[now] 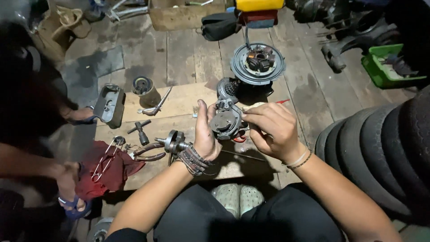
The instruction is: Cleaning and inspecting a motorcycle carburetor component using a thin wire pick and a brush to clear debris.
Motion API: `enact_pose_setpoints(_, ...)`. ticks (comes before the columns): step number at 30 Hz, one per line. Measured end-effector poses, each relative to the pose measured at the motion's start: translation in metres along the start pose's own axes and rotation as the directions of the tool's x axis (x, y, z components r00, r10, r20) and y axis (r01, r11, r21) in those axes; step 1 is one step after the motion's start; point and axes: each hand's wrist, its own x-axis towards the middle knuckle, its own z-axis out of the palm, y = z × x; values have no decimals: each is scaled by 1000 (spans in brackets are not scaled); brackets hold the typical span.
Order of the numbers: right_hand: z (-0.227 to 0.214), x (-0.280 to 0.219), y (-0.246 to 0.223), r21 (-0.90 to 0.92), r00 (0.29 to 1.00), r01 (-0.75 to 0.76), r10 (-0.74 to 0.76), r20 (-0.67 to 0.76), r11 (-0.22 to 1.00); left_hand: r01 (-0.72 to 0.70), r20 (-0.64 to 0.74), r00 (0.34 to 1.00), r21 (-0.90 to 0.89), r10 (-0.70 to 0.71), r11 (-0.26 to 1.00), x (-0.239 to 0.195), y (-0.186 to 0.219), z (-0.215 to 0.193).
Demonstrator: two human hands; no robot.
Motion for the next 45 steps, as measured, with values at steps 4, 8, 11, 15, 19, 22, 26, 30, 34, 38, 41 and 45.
enact_pose_setpoints(4, 6, -5, 6, -39, 999, 23, -22, 31, 999, 0, -44, 999, 43, 2, 999, 24, -24, -53)
enact_pose_setpoints(8, 13, -5, 10, -101, 990, 124, -116, 77, 987, -60, -74, 994, 187, 75, 981, 32, -29, -65)
enact_pose_setpoints(11, 18, -5, 10, -121, 980, 174, -160, 119, 977, -82, -80, 992, 143, 94, 986, 40, -31, -79)
enact_pose_setpoints(15, 23, -1, 5, -207, 951, 265, -221, 214, 942, -66, -74, 995, -4, 66, 998, 31, -20, -66)
enact_pose_setpoints(19, 32, 4, -1, -179, 945, 292, -254, 208, 939, -195, -94, 974, 98, 204, 976, 20, -11, -55)
enact_pose_setpoints(22, 39, 4, -1, -130, 955, 268, -245, 166, 955, -263, -69, 960, 104, 270, 959, 15, -10, -50)
enact_pose_setpoints(26, 49, 1, -3, 37, 993, 93, -95, 63, 995, -423, 29, 903, 249, 430, 871, 36, -23, -91)
enact_pose_setpoints(30, 59, -2, -11, 185, 994, -101, 105, -12, 978, -628, 143, 742, 490, 655, 605, -15, -9, -20)
enact_pose_setpoints(34, 65, 0, -12, 273, 973, -198, 222, -57, 941, -651, 186, 675, 605, 714, 458, 21, -20, -81)
enact_pose_setpoints(38, 71, -6, -5, 320, 954, -228, 277, -115, 920, -663, 147, 689, 523, 710, 535, 28, -22, -83)
enact_pose_setpoints(41, 70, -15, -4, 155, 989, -83, 100, -107, 984, -594, -2, 732, 487, 682, 640, 12, -4, -33)
enact_pose_setpoints(45, 58, -14, 1, 166, 985, -108, 127, -114, 980, -471, -215, 834, 200, 508, 859, 48, -4, -82)
